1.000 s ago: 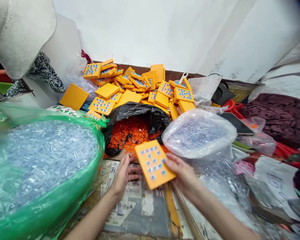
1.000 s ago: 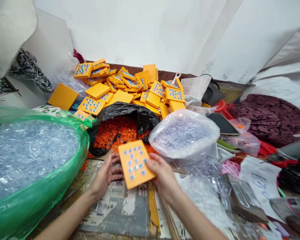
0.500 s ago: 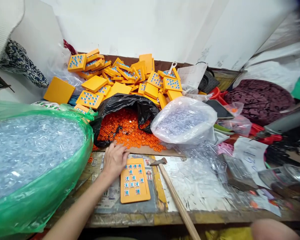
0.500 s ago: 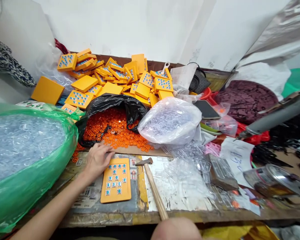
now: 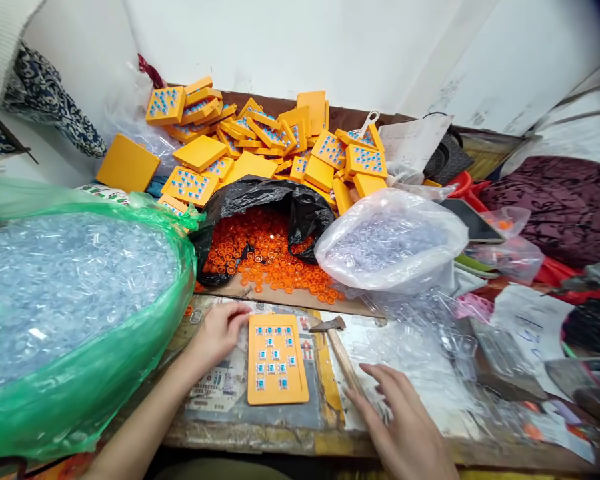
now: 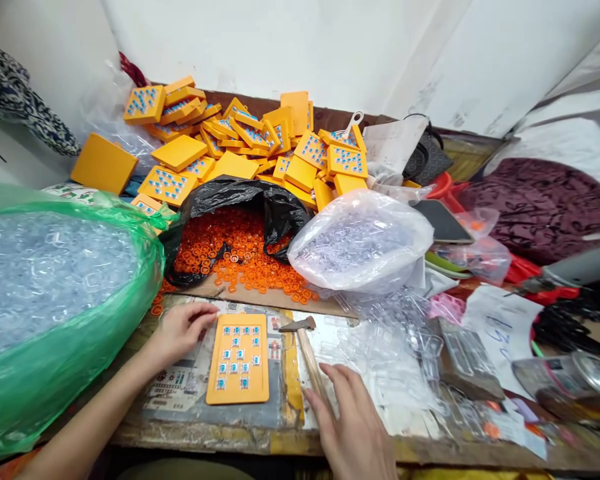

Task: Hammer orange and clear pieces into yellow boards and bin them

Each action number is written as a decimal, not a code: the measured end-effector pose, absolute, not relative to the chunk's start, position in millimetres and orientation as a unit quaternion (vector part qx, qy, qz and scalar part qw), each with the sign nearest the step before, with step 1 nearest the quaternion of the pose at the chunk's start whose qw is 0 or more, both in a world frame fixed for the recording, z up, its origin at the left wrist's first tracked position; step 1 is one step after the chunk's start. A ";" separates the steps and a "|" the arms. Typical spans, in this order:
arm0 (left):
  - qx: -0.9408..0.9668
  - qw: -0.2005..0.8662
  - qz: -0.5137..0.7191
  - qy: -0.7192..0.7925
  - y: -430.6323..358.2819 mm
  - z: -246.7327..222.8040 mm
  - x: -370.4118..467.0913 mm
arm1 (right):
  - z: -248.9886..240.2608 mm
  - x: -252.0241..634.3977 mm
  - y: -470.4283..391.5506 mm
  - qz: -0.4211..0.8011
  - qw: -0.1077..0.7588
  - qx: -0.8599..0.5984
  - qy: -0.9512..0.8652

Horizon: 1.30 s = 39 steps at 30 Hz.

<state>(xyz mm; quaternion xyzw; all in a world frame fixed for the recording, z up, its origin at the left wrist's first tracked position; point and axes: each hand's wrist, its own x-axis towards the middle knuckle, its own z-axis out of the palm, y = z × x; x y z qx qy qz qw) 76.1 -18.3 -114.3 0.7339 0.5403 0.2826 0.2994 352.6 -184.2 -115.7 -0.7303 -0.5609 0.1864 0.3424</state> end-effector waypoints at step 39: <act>0.735 0.279 0.402 0.470 -56.1 -146.5 85.6 | -106.0 262.6 -147.1 0.098 0.320 -0.578 -0.744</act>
